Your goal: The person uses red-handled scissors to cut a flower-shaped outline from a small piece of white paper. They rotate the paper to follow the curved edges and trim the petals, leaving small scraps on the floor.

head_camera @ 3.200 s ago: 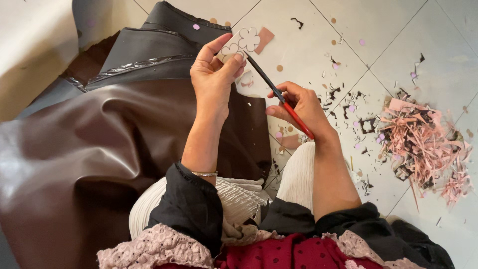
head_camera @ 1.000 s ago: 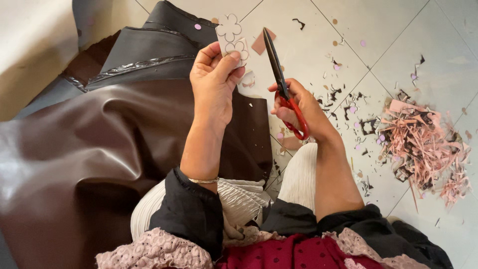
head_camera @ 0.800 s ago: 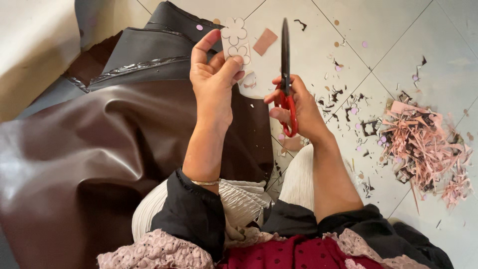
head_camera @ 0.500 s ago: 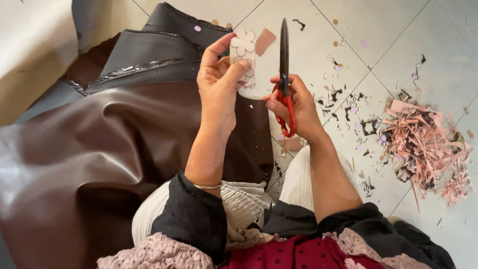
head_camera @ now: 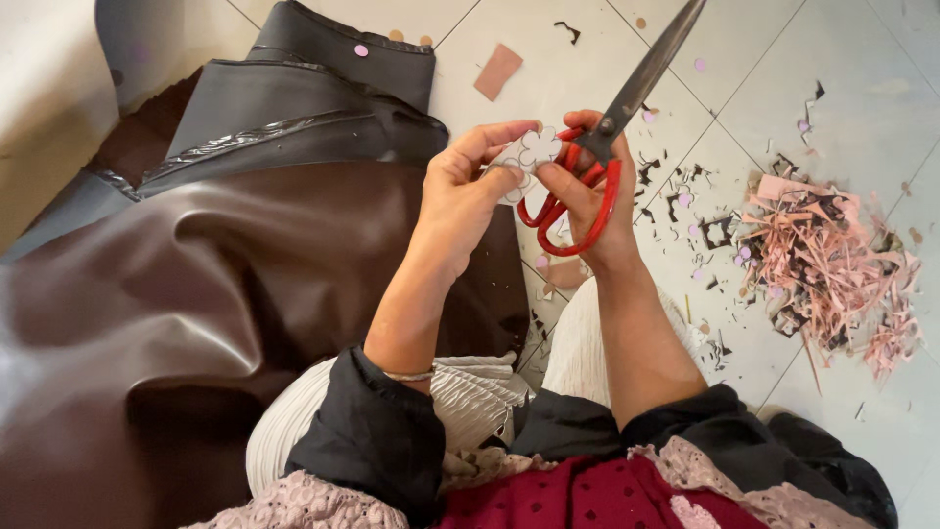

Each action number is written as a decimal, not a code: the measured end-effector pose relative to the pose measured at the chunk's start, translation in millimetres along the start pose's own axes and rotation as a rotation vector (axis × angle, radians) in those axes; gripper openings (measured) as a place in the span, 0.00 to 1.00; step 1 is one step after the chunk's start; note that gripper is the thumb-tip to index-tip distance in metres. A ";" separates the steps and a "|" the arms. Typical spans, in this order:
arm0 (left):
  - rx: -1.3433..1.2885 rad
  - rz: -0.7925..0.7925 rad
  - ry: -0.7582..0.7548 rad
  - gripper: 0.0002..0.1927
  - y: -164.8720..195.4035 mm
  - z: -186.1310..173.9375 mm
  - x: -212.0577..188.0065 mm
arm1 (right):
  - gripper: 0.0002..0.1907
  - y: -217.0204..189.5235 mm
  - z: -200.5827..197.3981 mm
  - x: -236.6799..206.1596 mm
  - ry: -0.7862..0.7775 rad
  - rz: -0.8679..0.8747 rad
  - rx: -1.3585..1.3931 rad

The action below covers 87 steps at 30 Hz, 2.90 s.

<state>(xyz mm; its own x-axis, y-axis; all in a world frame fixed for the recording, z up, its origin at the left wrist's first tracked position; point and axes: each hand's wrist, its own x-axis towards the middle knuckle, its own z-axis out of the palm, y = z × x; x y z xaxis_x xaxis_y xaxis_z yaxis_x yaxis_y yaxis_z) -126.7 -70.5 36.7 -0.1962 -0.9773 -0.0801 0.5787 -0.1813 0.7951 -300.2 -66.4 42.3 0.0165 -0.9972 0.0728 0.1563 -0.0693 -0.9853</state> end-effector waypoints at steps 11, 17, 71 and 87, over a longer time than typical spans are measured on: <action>-0.110 -0.109 0.010 0.19 -4.7 -4.1 0.0 | 0.26 -4.9 4.5 1.4 -0.017 -0.008 -0.033; -0.068 0.123 0.242 0.17 0.7 -12.4 4.4 | 0.24 -5.0 -5.9 4.6 -0.151 0.085 -0.328; -0.067 0.250 0.298 0.14 36.1 -11.4 -4.0 | 0.21 -33.4 -24.7 7.9 -0.463 0.249 -0.535; 0.039 0.236 0.293 0.15 45.3 -11.3 -6.9 | 0.18 -45.9 -18.8 4.6 -0.471 0.286 -0.633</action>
<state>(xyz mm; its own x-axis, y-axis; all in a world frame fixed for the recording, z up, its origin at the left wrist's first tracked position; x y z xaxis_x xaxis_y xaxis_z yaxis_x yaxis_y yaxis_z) -90.1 -73.3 66.4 0.1770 -0.9826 -0.0563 0.5492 0.0511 0.8341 -325.8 -68.3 84.9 0.4038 -0.8726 -0.2748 -0.4983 0.0422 -0.8660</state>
